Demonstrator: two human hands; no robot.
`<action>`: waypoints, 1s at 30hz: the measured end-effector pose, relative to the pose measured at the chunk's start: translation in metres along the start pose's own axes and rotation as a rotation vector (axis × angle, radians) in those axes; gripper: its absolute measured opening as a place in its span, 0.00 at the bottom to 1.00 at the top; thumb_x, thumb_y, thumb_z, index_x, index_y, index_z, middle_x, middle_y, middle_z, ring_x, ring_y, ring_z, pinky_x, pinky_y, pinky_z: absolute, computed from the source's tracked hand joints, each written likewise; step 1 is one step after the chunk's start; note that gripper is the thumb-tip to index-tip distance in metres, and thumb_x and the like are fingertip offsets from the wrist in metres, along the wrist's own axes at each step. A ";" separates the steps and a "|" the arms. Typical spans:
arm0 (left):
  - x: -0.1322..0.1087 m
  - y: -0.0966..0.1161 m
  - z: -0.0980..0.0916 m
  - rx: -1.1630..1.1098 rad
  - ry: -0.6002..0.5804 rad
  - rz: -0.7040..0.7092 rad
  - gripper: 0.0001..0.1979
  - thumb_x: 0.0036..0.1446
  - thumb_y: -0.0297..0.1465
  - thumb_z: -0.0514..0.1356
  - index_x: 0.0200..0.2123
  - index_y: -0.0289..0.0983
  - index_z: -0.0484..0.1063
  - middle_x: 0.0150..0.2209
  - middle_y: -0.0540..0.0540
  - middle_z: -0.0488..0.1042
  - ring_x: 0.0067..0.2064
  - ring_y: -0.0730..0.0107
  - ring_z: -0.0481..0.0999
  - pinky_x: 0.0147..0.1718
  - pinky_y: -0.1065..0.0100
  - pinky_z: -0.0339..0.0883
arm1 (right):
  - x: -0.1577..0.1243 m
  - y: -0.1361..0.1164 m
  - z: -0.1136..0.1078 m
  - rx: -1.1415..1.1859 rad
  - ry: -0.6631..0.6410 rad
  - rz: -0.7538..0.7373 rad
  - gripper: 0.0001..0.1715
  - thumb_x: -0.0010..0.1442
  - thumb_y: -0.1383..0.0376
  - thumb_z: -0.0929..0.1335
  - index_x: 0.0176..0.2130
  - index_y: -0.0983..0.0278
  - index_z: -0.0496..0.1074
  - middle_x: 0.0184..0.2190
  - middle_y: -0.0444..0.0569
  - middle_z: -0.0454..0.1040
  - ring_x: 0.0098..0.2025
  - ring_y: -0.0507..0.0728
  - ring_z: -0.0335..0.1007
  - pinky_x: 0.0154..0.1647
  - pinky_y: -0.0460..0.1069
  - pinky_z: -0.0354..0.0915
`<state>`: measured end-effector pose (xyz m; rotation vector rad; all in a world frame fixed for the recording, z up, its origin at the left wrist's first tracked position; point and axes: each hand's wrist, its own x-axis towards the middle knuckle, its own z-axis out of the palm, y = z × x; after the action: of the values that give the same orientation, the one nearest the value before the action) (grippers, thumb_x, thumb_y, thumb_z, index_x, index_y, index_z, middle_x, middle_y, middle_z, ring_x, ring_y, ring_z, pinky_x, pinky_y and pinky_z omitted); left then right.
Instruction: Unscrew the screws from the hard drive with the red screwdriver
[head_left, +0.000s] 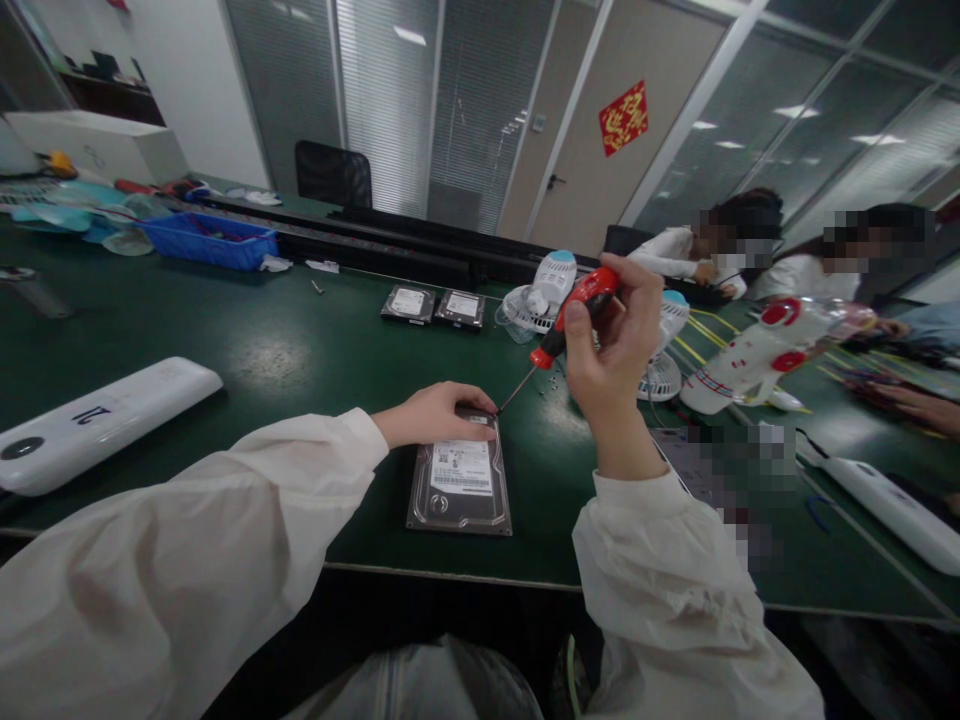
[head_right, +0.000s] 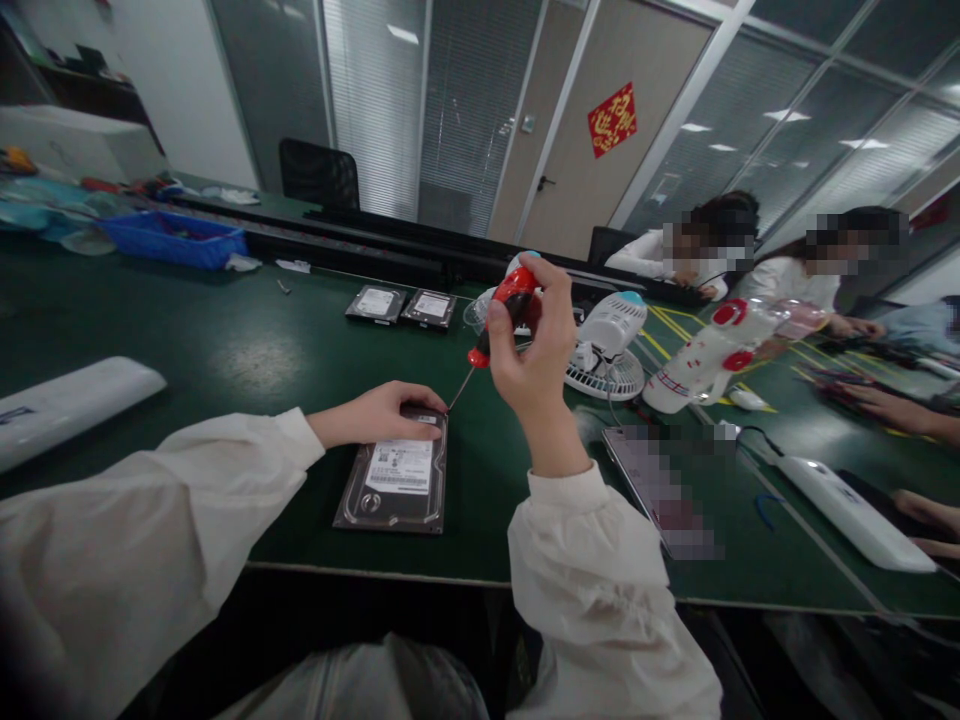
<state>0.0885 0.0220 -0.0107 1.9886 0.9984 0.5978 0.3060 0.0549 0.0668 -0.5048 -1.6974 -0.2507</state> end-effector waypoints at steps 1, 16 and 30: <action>0.000 -0.001 0.000 0.001 -0.002 0.002 0.26 0.56 0.47 0.68 0.54 0.41 0.78 0.54 0.44 0.81 0.54 0.54 0.80 0.55 0.55 0.70 | 0.000 0.000 0.000 -0.002 0.002 -0.001 0.24 0.68 0.51 0.65 0.61 0.54 0.65 0.51 0.51 0.68 0.46 0.59 0.72 0.45 0.58 0.75; 0.000 0.000 0.000 -0.010 0.004 -0.007 0.26 0.54 0.47 0.69 0.53 0.41 0.78 0.54 0.44 0.81 0.55 0.54 0.79 0.57 0.55 0.70 | 0.000 -0.001 0.001 0.006 0.003 0.005 0.25 0.69 0.50 0.64 0.61 0.53 0.64 0.51 0.51 0.68 0.47 0.59 0.73 0.47 0.58 0.76; 0.001 -0.001 0.001 -0.023 0.016 -0.007 0.27 0.54 0.46 0.70 0.53 0.40 0.78 0.54 0.43 0.81 0.55 0.54 0.80 0.57 0.56 0.70 | -0.001 0.001 0.002 -0.013 -0.003 0.029 0.25 0.69 0.49 0.64 0.61 0.54 0.64 0.51 0.51 0.68 0.47 0.59 0.73 0.46 0.59 0.76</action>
<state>0.0893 0.0226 -0.0119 1.9623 1.0039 0.6199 0.3053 0.0564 0.0655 -0.5392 -1.6912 -0.2408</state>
